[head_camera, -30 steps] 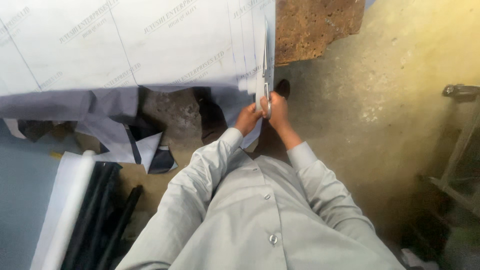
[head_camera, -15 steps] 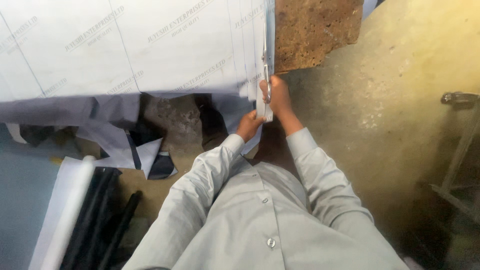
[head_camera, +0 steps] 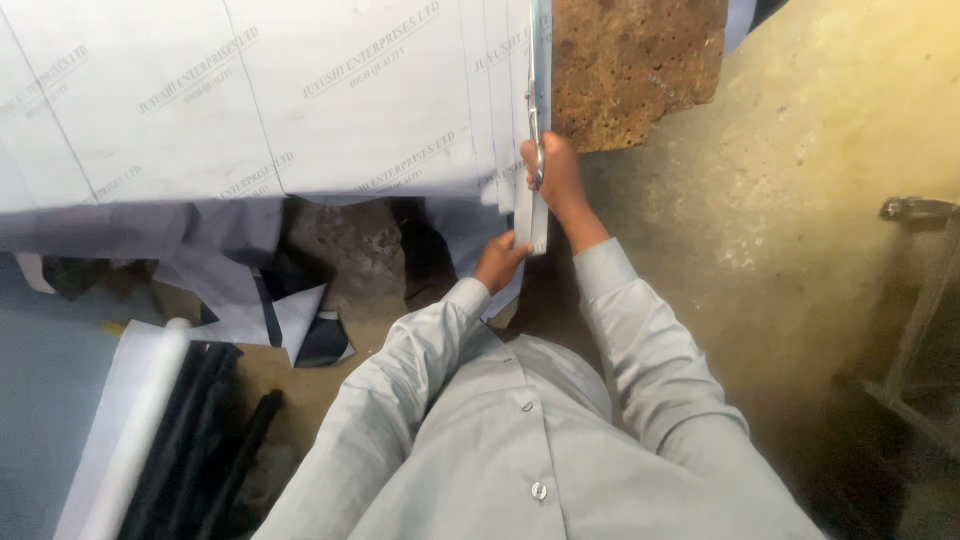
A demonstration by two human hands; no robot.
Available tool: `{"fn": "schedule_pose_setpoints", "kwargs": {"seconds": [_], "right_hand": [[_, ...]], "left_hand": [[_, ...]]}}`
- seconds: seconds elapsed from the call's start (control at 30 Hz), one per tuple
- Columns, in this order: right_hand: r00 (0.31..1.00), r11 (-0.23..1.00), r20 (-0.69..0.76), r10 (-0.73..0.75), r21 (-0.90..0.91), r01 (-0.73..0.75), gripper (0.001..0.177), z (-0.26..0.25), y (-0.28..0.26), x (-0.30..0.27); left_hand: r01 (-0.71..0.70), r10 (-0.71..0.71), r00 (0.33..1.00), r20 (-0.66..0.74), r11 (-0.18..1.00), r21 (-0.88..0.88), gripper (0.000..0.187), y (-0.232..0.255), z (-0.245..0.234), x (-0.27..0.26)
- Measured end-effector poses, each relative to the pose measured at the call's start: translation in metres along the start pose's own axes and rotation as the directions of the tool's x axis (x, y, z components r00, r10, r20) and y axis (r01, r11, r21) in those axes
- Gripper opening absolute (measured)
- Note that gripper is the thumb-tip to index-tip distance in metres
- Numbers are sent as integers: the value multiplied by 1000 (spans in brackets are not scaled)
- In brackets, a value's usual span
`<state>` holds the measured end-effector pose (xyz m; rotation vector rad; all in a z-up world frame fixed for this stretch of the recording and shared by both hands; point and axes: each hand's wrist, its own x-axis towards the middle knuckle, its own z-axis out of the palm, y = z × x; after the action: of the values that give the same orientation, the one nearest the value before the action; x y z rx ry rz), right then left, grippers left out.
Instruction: The person uses large shears to cut a long sheet of white fabric laid on a workbench. They hold the fabric with one hand and cut along pre-marked lines with the other, separating sections of the material.
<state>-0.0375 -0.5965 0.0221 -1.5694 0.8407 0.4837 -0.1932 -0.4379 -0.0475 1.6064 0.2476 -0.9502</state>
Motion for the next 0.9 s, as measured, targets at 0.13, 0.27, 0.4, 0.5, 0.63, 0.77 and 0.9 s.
{"fn": "schedule_pose_setpoints", "kwargs": {"seconds": [0.13,0.27,0.4,0.5,0.63,0.77,0.9], "right_hand": [[1000,995,15,21,100,-22,20,4,-13,29],[1000,995,-1,28,94,-28,20,9,-8,51],[1000,1000,2,-12,4,12,21,3,-29,37],[1000,999,-20,-18,-36,17,22,4,-31,38],[999,997,13,-39,63,38,23,9,-27,58],[1000,997,0,-31,77,31,24,9,-65,68],[999,986,20,-44,159,40,24,13,-84,73]], "left_hand": [[-23,24,1000,4,999,-47,39,9,0,-7],[8,-9,1000,-5,991,-132,45,3,4,-2],[10,-9,1000,5,995,-101,44,16,0,-7],[38,-37,999,18,997,-63,46,18,-3,-9],[-1,1,1000,-14,1000,-11,41,-2,2,1],[-29,28,999,-27,999,-29,36,-14,1,11],[-27,25,999,-30,997,-79,38,-4,1,5]]}}
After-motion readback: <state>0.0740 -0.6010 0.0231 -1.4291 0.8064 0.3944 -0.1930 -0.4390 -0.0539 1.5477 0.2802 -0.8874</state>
